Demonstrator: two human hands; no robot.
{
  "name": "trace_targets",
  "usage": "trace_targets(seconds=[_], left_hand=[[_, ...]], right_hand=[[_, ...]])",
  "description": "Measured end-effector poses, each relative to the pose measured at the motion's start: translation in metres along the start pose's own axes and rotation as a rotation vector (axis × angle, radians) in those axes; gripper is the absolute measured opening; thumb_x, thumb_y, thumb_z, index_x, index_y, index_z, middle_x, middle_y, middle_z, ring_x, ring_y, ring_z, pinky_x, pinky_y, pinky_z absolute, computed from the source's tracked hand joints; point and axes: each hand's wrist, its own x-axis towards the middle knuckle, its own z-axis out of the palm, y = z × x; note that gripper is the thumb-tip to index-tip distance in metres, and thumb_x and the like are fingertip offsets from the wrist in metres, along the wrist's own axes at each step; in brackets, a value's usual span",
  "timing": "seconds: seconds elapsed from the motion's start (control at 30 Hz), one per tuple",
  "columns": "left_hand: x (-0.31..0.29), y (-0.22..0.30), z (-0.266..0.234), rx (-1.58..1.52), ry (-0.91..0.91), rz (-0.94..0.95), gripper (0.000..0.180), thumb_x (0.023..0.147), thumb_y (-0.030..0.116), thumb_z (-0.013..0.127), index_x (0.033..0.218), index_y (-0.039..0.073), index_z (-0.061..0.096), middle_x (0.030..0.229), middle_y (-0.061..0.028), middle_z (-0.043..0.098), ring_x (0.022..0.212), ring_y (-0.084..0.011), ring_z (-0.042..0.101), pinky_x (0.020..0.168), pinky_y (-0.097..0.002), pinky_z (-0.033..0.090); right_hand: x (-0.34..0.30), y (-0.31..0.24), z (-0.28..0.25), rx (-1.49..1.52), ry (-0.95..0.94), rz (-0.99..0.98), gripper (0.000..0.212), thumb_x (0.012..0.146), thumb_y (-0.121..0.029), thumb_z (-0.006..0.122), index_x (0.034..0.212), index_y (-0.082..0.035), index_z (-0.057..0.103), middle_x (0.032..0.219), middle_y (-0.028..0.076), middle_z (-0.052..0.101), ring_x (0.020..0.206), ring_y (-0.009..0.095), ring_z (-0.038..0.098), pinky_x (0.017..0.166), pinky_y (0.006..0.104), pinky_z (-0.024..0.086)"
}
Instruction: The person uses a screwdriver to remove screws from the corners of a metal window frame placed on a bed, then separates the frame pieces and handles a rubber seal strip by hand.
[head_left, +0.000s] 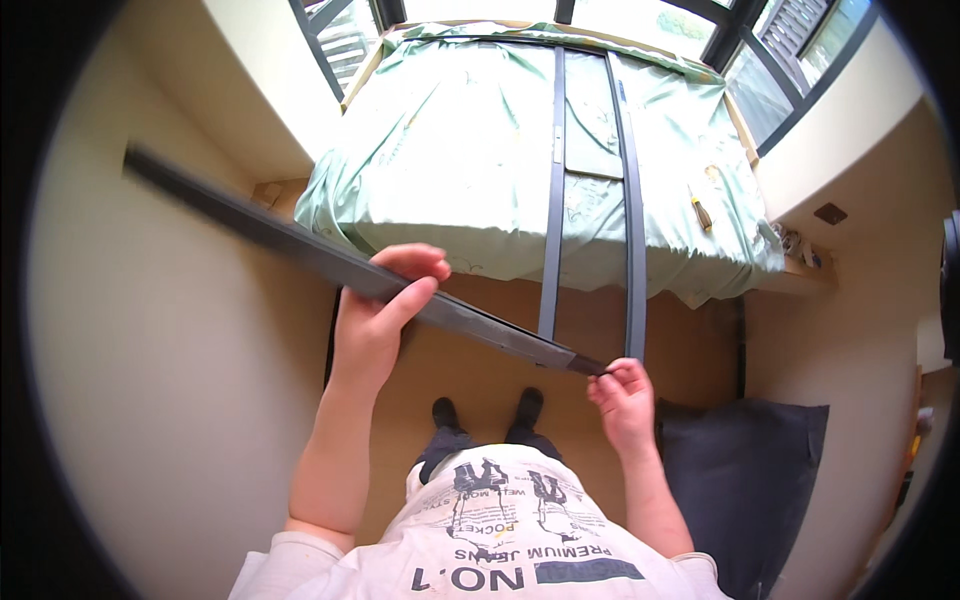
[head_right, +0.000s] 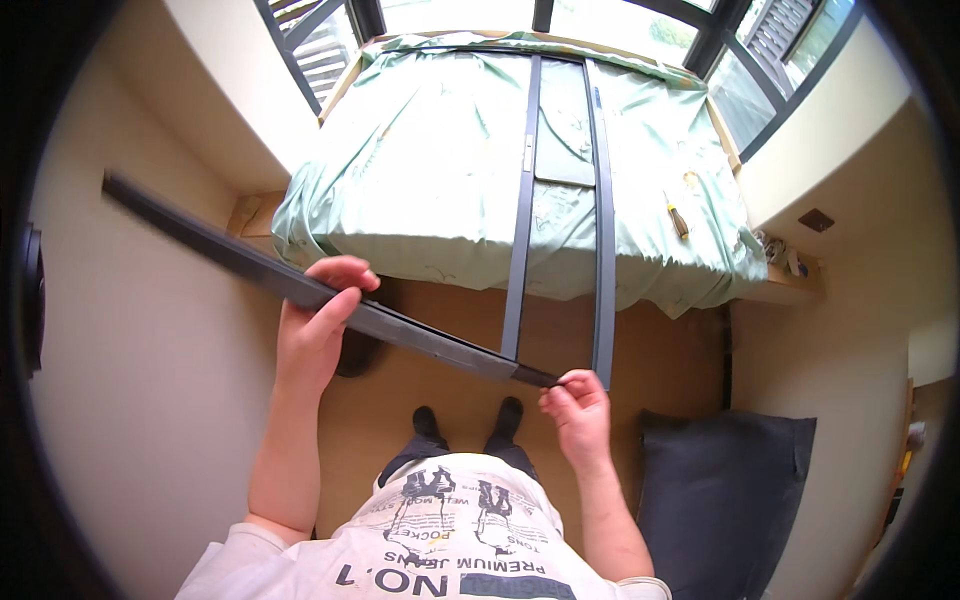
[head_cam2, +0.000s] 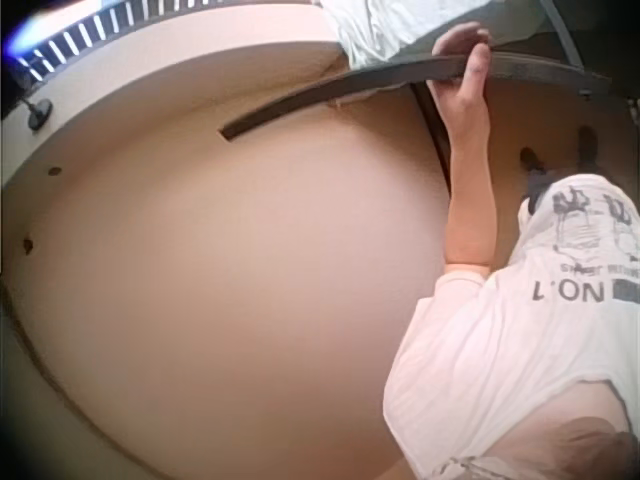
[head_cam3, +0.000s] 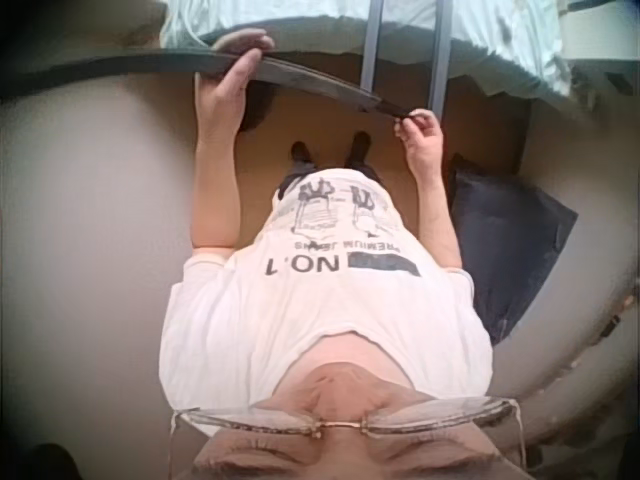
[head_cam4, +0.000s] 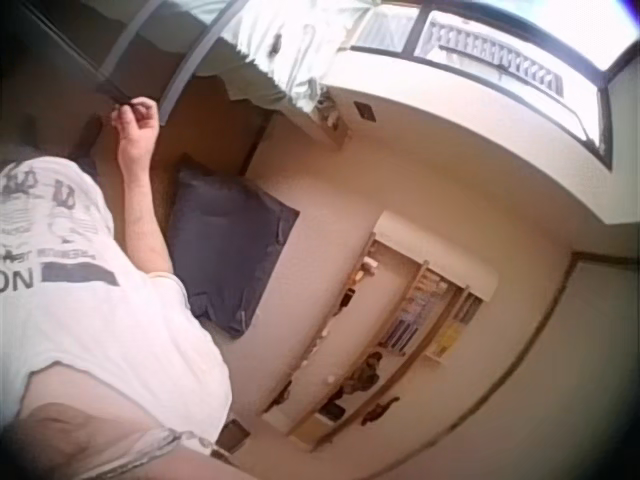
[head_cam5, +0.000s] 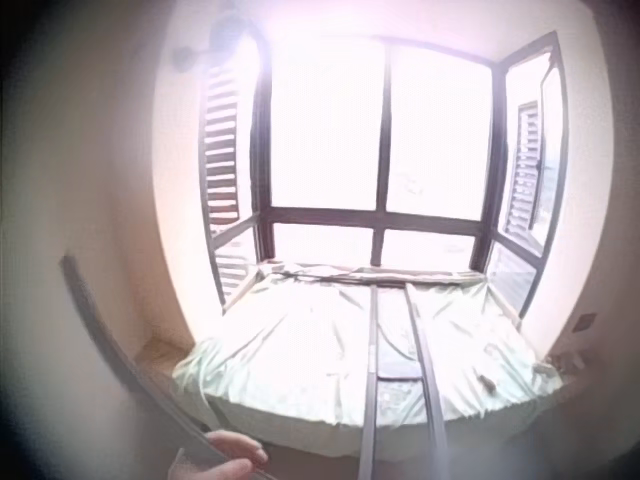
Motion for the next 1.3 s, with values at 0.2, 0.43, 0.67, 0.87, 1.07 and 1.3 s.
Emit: trace_targets(seconds=[0.2, 0.43, 0.67, 0.87, 1.07, 1.3], left_hand=[[-0.04, -0.007, -0.018, -0.261, 0.074, -0.196, 0.024, 0.094, 0.01, 0.056, 0.116, -0.001, 0.057, 0.106, -0.0123, 0.063, 0.102, -0.0217, 0.063, 0.085, -0.0295, 0.054], [-0.057, -0.025, -0.027, -0.463, 0.123, -0.209, 0.025, 0.095, 0.016, 0.059, 0.114, 0.001, 0.057, 0.111, -0.0082, 0.056, 0.097, -0.0167, 0.059, 0.077, -0.0243, 0.053], [-0.063, -0.039, -0.047, -0.762, 0.007, -0.262, 0.026, 0.09, 0.02, 0.069, 0.104, 0.006, 0.051, 0.102, -0.0049, 0.05, 0.094, -0.0172, 0.053, 0.081, -0.026, 0.051], [-0.061, -0.039, -0.054, -0.868, -0.057, -0.269, 0.033, 0.083, 0.009, 0.072, 0.103, 0.009, 0.046, 0.098, -0.0028, 0.046, 0.092, -0.0152, 0.049, 0.078, -0.026, 0.052], [-0.06, -0.037, -0.058, -0.851, -0.121, -0.181, 0.036, 0.078, 0.007, 0.077, 0.096, 0.011, 0.046, 0.096, -0.0011, 0.046, 0.086, -0.013, 0.048, 0.074, -0.0243, 0.052], [-0.064, -0.047, -0.07, -0.83, -0.089, -0.204, 0.028, 0.081, 0.008, 0.075, 0.094, 0.012, 0.05, 0.096, -0.0006, 0.049, 0.088, -0.0142, 0.047, 0.077, -0.0261, 0.05]], right_hand=[[-0.005, -0.072, -0.005, -0.144, -0.074, -0.299, 0.014, 0.088, 0.001, 0.064, 0.1, -0.001, 0.06, 0.082, 0.007, 0.067, 0.068, 0.013, 0.063, 0.065, 0.0244, 0.051], [-0.022, -0.106, 0.002, -0.174, -0.125, -0.489, 0.021, 0.081, 0.007, 0.07, 0.098, 0.002, 0.059, 0.088, 0.01, 0.061, 0.072, 0.015, 0.064, 0.065, 0.0264, 0.056], [-0.043, -0.113, 0.027, -0.441, -0.184, -0.858, 0.03, 0.076, 0.006, 0.077, 0.098, -0.002, 0.059, 0.088, 0.017, 0.067, 0.076, 0.021, 0.067, 0.066, 0.0267, 0.054], [-0.05, -0.12, 0.034, -0.236, -0.282, -0.858, 0.041, 0.073, 0.013, 0.073, 0.107, -0.002, 0.056, 0.092, 0.02, 0.068, 0.079, 0.025, 0.07, 0.065, 0.0289, 0.055], [-0.05, -0.134, 0.031, -0.415, -0.461, -0.943, 0.036, 0.068, 0.012, 0.074, 0.1, 0.004, 0.06, 0.087, 0.018, 0.07, 0.075, 0.027, 0.071, 0.065, 0.0319, 0.057], [-0.044, -0.116, 0.036, -0.223, -0.538, -0.599, 0.033, 0.069, 0.01, 0.076, 0.102, 0.008, 0.069, 0.096, 0.016, 0.066, 0.084, 0.023, 0.065, 0.072, 0.0305, 0.053]])
